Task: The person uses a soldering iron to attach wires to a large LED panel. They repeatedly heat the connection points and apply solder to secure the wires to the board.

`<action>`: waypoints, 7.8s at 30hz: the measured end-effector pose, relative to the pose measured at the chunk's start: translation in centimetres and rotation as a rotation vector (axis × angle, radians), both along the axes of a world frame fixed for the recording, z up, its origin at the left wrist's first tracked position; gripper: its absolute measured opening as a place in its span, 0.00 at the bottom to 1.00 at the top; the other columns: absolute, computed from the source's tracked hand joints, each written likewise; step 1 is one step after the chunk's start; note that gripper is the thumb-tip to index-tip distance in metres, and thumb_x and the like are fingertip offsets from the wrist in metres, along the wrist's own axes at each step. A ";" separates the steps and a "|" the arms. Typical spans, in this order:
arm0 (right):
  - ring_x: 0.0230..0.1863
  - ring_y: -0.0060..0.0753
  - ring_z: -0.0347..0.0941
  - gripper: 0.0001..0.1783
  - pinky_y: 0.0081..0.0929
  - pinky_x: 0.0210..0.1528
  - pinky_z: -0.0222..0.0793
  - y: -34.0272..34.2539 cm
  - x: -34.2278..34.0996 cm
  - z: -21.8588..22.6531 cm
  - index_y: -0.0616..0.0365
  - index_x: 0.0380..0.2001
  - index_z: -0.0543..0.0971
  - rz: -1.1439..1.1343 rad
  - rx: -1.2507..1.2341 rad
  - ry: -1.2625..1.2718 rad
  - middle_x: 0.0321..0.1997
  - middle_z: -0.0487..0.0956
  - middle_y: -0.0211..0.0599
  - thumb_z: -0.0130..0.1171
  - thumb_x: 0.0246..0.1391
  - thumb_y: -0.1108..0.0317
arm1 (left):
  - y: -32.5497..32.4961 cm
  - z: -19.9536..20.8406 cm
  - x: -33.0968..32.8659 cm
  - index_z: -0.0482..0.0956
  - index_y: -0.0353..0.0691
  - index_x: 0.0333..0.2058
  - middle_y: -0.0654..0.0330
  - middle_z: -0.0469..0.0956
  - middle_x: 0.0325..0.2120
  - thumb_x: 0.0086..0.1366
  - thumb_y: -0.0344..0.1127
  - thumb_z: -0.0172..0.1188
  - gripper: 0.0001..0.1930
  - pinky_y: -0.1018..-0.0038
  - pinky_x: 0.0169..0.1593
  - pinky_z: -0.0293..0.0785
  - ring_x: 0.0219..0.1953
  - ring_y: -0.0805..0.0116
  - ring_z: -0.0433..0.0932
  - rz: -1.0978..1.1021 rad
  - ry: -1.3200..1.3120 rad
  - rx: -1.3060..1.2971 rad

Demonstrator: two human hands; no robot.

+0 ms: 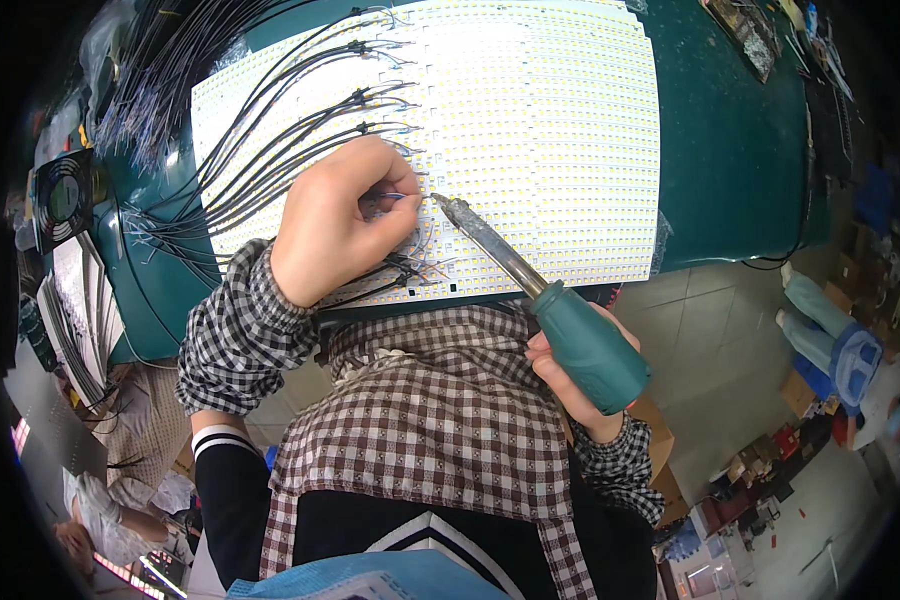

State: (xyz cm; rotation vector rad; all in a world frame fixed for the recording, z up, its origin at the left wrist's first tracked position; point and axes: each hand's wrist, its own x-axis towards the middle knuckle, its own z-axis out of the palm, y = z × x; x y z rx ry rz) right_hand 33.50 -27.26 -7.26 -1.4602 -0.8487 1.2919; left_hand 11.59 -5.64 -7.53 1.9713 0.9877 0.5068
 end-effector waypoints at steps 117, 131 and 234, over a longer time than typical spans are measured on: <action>0.35 0.29 0.82 0.25 0.28 0.42 0.80 -1.7 -0.3 -1.0 0.74 0.51 0.74 0.034 -0.027 -0.031 0.33 0.83 0.39 0.68 0.48 0.81 | -1.5 -0.4 -0.4 0.77 0.35 0.26 0.59 0.73 0.25 0.53 0.25 0.64 0.04 0.74 0.29 0.74 0.25 0.67 0.76 0.031 0.036 0.079; 0.35 0.31 0.80 0.22 0.30 0.41 0.82 -1.5 -0.5 -0.7 0.74 0.48 0.75 -0.059 0.003 0.068 0.34 0.81 0.43 0.68 0.51 0.77 | -1.4 -0.4 -0.1 0.78 0.36 0.26 0.58 0.73 0.25 0.52 0.26 0.64 0.04 0.72 0.30 0.73 0.25 0.64 0.76 0.023 0.052 0.090; 0.37 0.31 0.81 0.18 0.30 0.41 0.82 -2.6 -0.8 0.3 0.71 0.44 0.76 -0.052 -0.084 0.069 0.34 0.82 0.41 0.69 0.50 0.77 | -2.7 -0.9 -0.8 0.76 0.37 0.26 0.58 0.75 0.24 0.52 0.26 0.64 0.05 0.70 0.28 0.73 0.24 0.64 0.76 0.016 0.041 -0.029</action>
